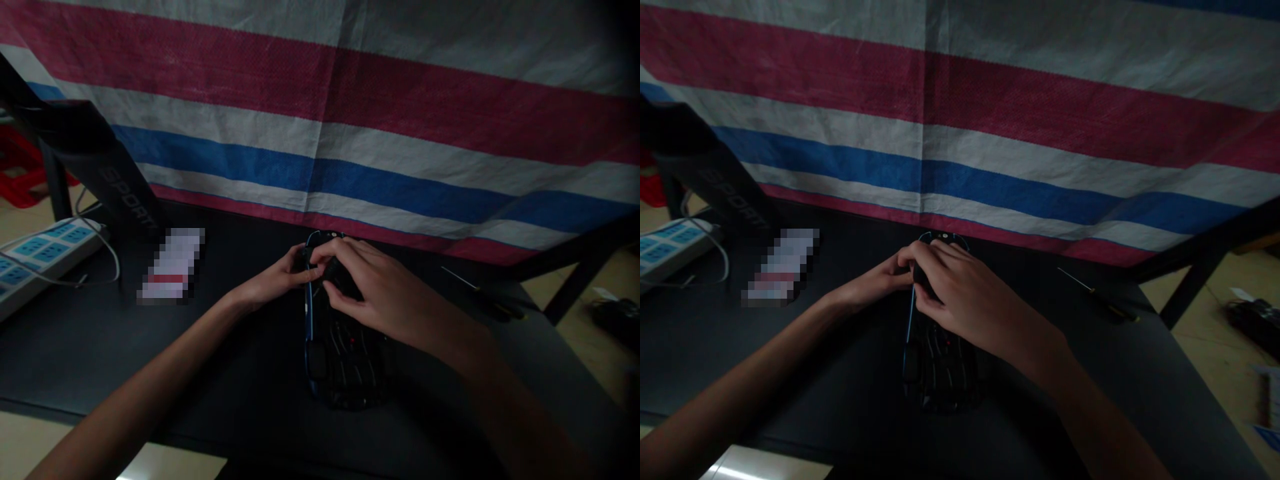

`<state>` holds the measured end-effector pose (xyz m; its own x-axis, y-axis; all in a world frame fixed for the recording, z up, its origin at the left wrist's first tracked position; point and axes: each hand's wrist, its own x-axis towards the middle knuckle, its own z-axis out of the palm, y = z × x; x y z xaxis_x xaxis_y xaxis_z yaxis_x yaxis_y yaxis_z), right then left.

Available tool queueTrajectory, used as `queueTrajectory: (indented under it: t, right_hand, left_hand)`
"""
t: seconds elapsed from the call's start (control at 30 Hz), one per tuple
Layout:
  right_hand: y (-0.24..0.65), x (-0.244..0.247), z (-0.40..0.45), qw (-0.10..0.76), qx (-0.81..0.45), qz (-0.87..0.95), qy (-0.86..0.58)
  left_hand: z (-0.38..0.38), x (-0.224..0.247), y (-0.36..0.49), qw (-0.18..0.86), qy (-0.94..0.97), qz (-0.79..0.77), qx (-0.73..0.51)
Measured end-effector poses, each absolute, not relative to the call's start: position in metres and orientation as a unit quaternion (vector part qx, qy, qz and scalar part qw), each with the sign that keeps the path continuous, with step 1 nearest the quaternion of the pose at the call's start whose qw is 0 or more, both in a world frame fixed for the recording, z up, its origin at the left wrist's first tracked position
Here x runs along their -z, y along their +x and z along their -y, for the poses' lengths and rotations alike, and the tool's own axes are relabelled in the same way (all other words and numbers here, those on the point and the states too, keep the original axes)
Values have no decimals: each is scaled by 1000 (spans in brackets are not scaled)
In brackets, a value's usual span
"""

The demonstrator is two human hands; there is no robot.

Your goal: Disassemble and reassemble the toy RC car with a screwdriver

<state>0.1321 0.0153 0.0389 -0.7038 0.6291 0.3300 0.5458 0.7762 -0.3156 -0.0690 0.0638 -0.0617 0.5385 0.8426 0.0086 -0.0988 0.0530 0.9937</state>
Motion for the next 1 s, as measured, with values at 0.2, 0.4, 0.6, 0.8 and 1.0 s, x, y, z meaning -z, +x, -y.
queueTrajectory:
  t: [0.2,0.4,0.6,0.8,1.0]
  right_hand:
    - [125,-39,-12,212,12,915,-343]
    - [127,-40,-14,218,19,915,-337]
    - [133,-48,-13,231,-48,921,-310]
    - [131,-46,-14,262,-128,902,-319]
    - [124,-38,-23,332,-259,858,-295]
  left_hand:
    - [-61,60,-70,647,579,-331,-370]
    - [-61,60,-71,657,582,-315,-361]
    - [-63,62,-70,652,586,-323,-357]
    - [-63,59,-70,642,588,-336,-360]
    - [-63,61,-70,657,586,-319,-352]
